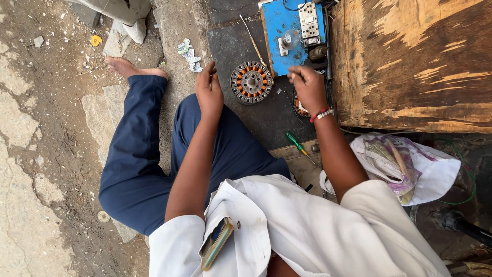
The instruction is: The person sits on the ground handling small copper wire pieces and inserts them into the slots of an electric motor stator, at times using a screwdriver on the windings. They pick up wire from a cloth, work on two stator assemblies, and continue threading wire into the slots.
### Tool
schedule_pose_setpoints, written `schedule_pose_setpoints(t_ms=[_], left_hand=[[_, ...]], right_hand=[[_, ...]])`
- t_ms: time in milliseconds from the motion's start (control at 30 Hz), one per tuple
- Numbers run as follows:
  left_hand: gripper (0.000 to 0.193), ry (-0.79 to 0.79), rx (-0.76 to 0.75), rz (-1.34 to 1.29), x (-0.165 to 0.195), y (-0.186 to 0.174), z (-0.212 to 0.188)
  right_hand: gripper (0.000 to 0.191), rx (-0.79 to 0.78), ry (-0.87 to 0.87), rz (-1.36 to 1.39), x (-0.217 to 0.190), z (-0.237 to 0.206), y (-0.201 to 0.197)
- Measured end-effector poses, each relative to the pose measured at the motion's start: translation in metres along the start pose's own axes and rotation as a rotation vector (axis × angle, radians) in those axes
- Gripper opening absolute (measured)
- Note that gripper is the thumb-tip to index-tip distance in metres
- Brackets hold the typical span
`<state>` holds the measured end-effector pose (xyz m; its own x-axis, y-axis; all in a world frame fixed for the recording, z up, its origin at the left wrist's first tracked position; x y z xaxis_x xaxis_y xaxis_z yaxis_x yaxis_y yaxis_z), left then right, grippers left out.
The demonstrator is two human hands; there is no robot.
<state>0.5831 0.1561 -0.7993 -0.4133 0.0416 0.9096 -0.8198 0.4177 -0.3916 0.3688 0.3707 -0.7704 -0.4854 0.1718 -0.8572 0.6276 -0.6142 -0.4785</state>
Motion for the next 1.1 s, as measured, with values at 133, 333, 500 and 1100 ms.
schedule_pose_setpoints(t_ms=[133,333,500,1100], left_hand=[[0.039,-0.094,-0.046,-0.323,-0.013,-0.006,-0.021],[0.037,-0.058,-0.100,-0.393,-0.023,0.003,-0.018],[0.039,-0.106,-0.120,-0.362,-0.042,0.011,-0.018],[0.069,-0.116,-0.199,-0.072,-0.022,0.035,-0.020]], right_hand=[[0.018,-0.056,-0.203,-0.025,-0.050,0.074,0.015],[0.014,0.055,-0.463,0.095,-0.128,0.074,-0.039],[0.018,-0.167,-0.017,-0.038,-0.085,-0.021,-0.035],[0.046,-0.456,0.287,-0.327,-0.022,-0.097,0.006]])
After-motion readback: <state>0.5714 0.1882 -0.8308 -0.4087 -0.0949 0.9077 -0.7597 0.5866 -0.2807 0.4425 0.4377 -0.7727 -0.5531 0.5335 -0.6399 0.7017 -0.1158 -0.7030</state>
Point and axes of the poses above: each hand's wrist, its own z-axis towards the middle knuckle, its own y-axis out of the palm, x = y × z, the point moved 5 cm from there along z, towards the middle knuckle, and after that the axes turned 13 degrees about -y, right-handed, at the moved point
